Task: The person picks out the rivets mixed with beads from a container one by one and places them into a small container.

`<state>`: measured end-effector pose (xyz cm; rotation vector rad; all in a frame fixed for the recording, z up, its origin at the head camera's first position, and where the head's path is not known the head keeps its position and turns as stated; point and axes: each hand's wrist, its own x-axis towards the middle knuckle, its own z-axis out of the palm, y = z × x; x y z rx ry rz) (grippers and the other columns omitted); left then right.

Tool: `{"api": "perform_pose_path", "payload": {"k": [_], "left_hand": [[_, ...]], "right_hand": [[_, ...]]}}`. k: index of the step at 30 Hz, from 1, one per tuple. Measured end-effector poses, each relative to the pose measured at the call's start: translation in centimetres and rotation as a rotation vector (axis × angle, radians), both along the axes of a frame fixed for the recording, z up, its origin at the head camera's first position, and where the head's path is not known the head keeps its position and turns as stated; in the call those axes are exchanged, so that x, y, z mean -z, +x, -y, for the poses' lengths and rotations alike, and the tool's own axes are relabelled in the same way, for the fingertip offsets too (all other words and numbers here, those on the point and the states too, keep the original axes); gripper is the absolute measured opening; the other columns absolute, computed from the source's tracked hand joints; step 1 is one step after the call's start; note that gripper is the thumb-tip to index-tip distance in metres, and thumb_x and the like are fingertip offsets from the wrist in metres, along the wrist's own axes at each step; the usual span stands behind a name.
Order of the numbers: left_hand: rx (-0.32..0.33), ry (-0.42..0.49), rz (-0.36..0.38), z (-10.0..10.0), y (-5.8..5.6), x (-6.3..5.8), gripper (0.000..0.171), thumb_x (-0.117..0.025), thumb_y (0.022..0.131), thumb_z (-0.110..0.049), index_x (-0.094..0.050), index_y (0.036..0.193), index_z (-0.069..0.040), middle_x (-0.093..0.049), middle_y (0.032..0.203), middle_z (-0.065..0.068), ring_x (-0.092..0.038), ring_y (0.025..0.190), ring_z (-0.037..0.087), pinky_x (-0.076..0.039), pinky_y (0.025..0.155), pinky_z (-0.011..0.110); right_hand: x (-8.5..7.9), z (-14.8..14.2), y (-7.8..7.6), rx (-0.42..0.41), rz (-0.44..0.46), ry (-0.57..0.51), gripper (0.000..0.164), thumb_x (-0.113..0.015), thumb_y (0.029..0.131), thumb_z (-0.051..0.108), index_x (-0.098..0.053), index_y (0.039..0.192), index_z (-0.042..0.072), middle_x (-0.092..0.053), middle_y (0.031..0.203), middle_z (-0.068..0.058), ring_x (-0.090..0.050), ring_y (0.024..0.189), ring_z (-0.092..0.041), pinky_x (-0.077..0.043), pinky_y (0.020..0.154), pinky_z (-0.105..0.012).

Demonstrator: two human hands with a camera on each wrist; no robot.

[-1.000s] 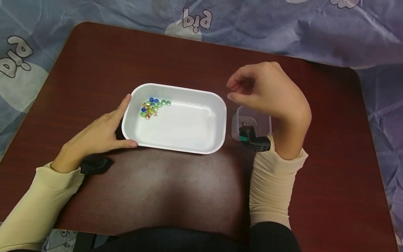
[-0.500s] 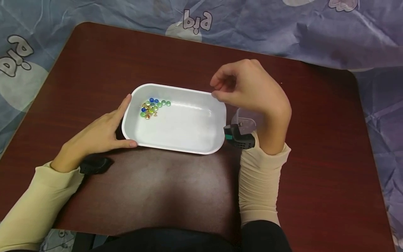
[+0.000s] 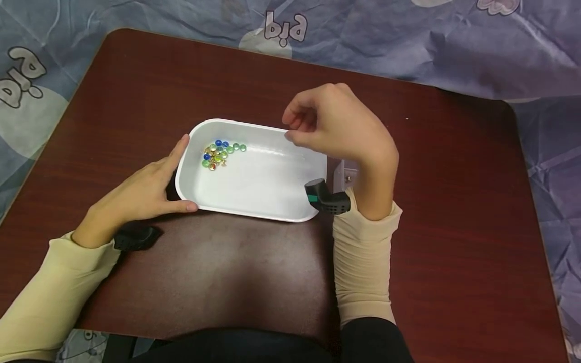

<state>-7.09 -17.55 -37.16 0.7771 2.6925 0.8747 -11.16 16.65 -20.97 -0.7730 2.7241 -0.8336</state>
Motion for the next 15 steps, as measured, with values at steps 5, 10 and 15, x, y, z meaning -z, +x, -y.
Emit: {"api": "perform_pose_path", "payload": {"k": [5, 10, 15], "left_hand": [[0.002, -0.007, -0.013, 0.0, 0.0, 0.1, 0.128, -0.082, 0.076, -0.053, 0.008, 0.159, -0.014, -0.027, 0.158, 0.018, -0.041, 0.136, 0.036, -0.037, 0.106, 0.052], [0.0, -0.006, -0.013, 0.0, 0.0, 0.1, 0.129, -0.082, 0.075, -0.053, 0.008, 0.159, -0.014, -0.027, 0.158, 0.018, -0.041, 0.136, 0.036, -0.037, 0.105, 0.052], [-0.003, -0.004, -0.015, 0.1, 0.0, 0.2, 0.129, -0.082, 0.075, -0.052, 0.009, 0.159, -0.015, -0.028, 0.158, 0.017, -0.041, 0.136, 0.036, -0.037, 0.105, 0.052]], "right_hand": [[0.3, 0.4, -0.2, 0.001, 0.026, -0.013, 0.01, -0.068, 0.089, 0.006, -0.073, 0.098, 0.006, -0.073, 0.085, -0.003, -0.061, 0.046, -0.016, -0.051, 0.048, -0.026], [0.6, 0.8, -0.7, -0.021, -0.032, 0.001, 0.009, -0.07, 0.087, 0.006, -0.074, 0.095, 0.006, -0.073, 0.085, 0.0, -0.066, 0.066, -0.007, -0.05, 0.063, -0.018], [1.0, 1.4, -1.1, -0.057, -0.042, -0.005, 0.008, -0.07, 0.086, 0.005, -0.074, 0.093, 0.006, -0.073, 0.085, -0.001, -0.066, 0.074, -0.009, -0.048, 0.068, -0.016]]}}
